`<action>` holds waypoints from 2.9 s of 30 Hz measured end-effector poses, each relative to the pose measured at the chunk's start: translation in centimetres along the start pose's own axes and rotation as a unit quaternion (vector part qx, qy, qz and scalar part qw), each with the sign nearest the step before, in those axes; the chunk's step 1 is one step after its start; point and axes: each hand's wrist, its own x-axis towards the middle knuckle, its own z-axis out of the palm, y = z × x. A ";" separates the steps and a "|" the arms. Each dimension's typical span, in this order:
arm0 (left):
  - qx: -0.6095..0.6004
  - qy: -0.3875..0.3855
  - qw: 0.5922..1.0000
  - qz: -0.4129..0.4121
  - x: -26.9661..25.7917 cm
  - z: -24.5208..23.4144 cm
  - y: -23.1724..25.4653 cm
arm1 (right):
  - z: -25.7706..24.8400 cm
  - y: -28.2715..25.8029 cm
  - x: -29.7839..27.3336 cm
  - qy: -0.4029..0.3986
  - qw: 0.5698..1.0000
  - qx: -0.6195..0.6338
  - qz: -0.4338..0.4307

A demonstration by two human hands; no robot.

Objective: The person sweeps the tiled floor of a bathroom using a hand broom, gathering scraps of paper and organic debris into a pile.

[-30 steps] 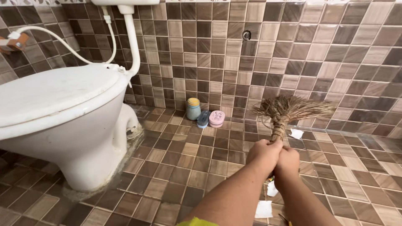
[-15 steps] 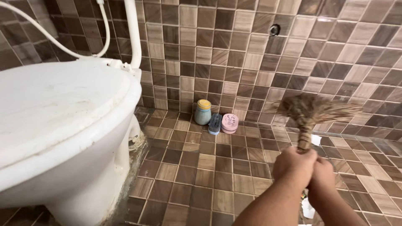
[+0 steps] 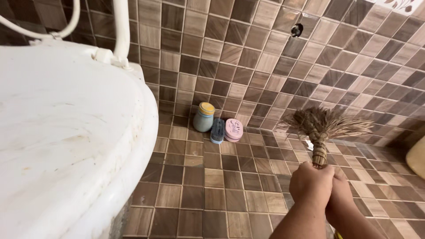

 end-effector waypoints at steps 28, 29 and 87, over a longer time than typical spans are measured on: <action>0.025 -0.003 0.999 0.028 -4.0 9.4 -2.6 | -9.7 0.7 -3.1 0.034 0.994 -0.090 0.043; 0.024 0.000 0.999 0.042 -3.5 9.7 -2.4 | -9.5 0.5 -2.6 0.027 0.996 -0.083 0.033; 0.182 -0.139 0.968 -0.104 11.4 7.4 -5.0 | -5.3 13.4 7.4 0.176 0.977 0.064 0.106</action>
